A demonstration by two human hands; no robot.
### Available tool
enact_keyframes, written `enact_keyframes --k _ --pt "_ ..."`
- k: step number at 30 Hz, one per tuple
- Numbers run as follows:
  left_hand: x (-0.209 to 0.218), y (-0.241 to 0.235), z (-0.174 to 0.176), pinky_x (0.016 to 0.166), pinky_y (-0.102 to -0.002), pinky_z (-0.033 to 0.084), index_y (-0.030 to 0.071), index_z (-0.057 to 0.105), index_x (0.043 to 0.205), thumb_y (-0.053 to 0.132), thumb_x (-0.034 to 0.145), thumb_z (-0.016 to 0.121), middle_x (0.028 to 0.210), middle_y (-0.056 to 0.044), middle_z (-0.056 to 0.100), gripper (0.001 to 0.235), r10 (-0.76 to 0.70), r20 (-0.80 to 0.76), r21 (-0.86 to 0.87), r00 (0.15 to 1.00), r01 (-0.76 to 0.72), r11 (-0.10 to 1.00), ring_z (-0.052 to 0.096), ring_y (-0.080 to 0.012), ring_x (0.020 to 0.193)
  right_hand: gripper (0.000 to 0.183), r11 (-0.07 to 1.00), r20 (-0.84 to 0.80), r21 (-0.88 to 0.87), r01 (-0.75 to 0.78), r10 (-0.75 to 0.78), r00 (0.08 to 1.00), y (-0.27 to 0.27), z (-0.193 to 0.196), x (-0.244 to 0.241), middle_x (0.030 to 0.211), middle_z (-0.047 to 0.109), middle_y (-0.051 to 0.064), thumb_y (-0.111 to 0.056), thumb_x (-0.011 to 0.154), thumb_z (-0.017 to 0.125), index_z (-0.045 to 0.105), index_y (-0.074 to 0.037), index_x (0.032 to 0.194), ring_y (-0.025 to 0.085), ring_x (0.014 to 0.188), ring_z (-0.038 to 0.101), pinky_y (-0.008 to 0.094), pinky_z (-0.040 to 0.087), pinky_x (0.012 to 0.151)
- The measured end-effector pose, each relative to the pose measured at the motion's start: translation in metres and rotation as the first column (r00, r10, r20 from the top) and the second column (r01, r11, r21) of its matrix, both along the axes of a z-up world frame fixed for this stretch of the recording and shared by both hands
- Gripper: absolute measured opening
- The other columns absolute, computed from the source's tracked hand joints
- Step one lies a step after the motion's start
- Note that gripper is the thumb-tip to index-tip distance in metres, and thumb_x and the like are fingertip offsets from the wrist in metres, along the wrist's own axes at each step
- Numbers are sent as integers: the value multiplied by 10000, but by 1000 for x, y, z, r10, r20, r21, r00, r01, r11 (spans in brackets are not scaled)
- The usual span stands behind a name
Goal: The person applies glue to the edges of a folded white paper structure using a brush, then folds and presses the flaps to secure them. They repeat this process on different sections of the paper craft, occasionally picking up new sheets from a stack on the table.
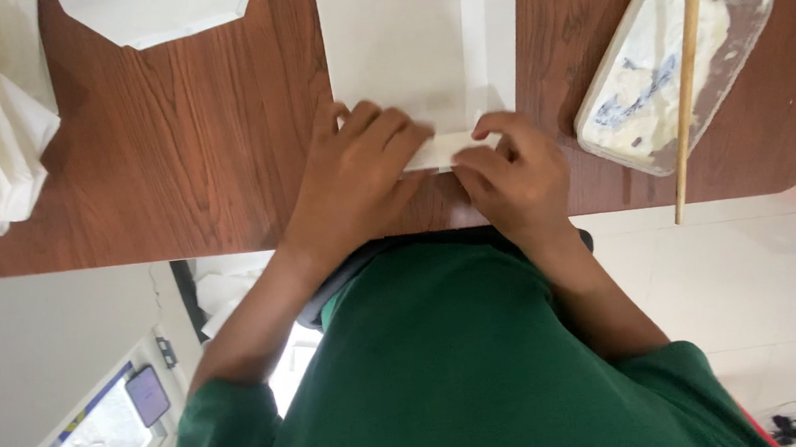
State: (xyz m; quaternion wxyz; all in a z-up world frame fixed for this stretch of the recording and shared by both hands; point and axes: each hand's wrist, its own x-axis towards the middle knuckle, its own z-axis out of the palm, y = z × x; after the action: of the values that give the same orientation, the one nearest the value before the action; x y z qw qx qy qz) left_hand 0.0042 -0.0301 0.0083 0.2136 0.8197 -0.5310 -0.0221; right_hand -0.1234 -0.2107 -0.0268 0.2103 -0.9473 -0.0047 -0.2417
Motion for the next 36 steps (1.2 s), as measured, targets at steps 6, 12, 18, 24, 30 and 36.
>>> enact_keyframes --k 6,12,18,24,30,36 --pt "-14 19 -13 875 -464 464 113 768 1083 216 864 882 1147 -105 680 268 -39 52 -124 998 45 991 624 -320 1063 200 996 46 81 -39 36 998 -1 14 -10 1063 688 83 -49 843 933 755 -96 765 195 643 618 318 468 556" --pt "-11 17 -22 860 -435 518 152 797 1009 280 945 827 1091 -69 693 146 -35 191 -147 981 64 987 659 -295 1006 126 999 27 10 -44 43 999 -5 19 -15 1099 684 107 -156 907 888 803 -128 818 225 745 638 327 445 609" --pt "0 7 -20 738 -377 597 52 755 865 98 918 801 907 -110 698 84 -247 395 -206 885 347 915 646 -268 746 35 985 82 158 -71 58 995 -7 19 -31 1047 675 132 -109 934 785 816 -94 940 256 711 622 348 455 576" --pt "-1 -3 3 748 -361 626 85 816 866 136 946 726 893 -109 750 130 -143 604 -353 784 424 834 629 -210 682 474 895 118 420 -149 109 987 -4 13 -45 546 512 -38 -152 977 673 577 -150 513 148 425 436 229 374 389" --pt "-29 2 -15 681 -366 629 125 846 853 216 835 868 887 -86 812 96 91 457 -634 885 252 732 697 -195 695 316 254 25 961 -112 323 946 15 -8 -30 636 684 69 -261 1051 527 717 -27 956 125 514 605 277 541 478" --pt "-36 27 -30 767 -474 651 102 801 768 459 806 800 792 -122 743 360 150 17 -807 989 -75 585 677 -277 679 141 80 197 970 -228 284 938 7 -11 -27 564 658 105 -35 972 555 668 48 956 132 426 601 250 494 409"
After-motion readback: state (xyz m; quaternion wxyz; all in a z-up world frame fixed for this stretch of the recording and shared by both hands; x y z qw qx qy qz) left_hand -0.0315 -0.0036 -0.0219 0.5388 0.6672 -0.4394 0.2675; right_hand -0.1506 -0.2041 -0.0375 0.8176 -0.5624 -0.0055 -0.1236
